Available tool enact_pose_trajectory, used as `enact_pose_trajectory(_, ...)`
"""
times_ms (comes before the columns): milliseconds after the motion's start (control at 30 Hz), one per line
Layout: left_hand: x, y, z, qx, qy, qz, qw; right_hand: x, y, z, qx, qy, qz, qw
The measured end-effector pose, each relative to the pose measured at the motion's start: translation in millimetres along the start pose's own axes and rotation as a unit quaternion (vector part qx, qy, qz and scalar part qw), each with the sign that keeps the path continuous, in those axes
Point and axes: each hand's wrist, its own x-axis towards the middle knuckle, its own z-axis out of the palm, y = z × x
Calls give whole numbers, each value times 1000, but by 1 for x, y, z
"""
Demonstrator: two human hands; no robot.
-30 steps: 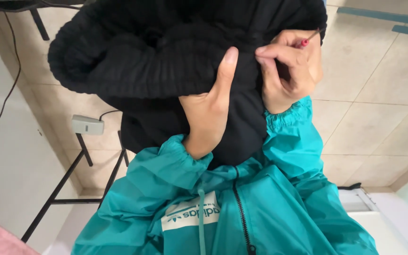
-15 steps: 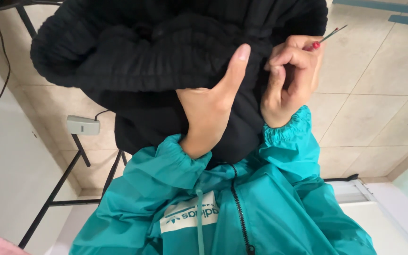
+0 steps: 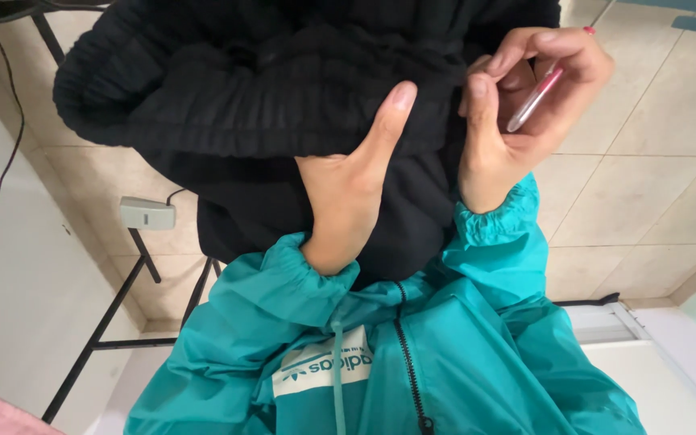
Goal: Unpicking seams on the waistband of black pants using a seam ripper.
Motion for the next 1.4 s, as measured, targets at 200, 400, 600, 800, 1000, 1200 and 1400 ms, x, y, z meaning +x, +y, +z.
enact_pose_trajectory(200, -4, -6, -3, -6, -6, -27, 1000, 4, 12, -8, 20, -22, -26, 999)
enact_pose_trajectory(400, -5, -8, -7, -45, -19, -52, 997, 24, -23, 6, -123, -62, -19, 990)
enact_pose_trajectory(600, -12, -29, -7, -194, 43, -59, 978, 19, -10, 0, -100, -79, -7, 992)
enact_pose_trajectory(800, -11, -34, -14, -287, 60, -127, 948, 14, -2, 0, -46, -60, -2, 997)
enact_pose_trajectory(1000, -13, -16, -16, -200, 28, -84, 976, 6, 4, -9, 45, -2, -23, 999)
enact_pose_trajectory(1200, -10, 1, -8, -20, -15, -54, 998, -10, -23, 3, 304, -45, -56, 950)
enact_pose_trajectory(1400, -4, 0, -18, -54, 13, -60, 997, 6, 2, 35, 294, -54, 14, 954)
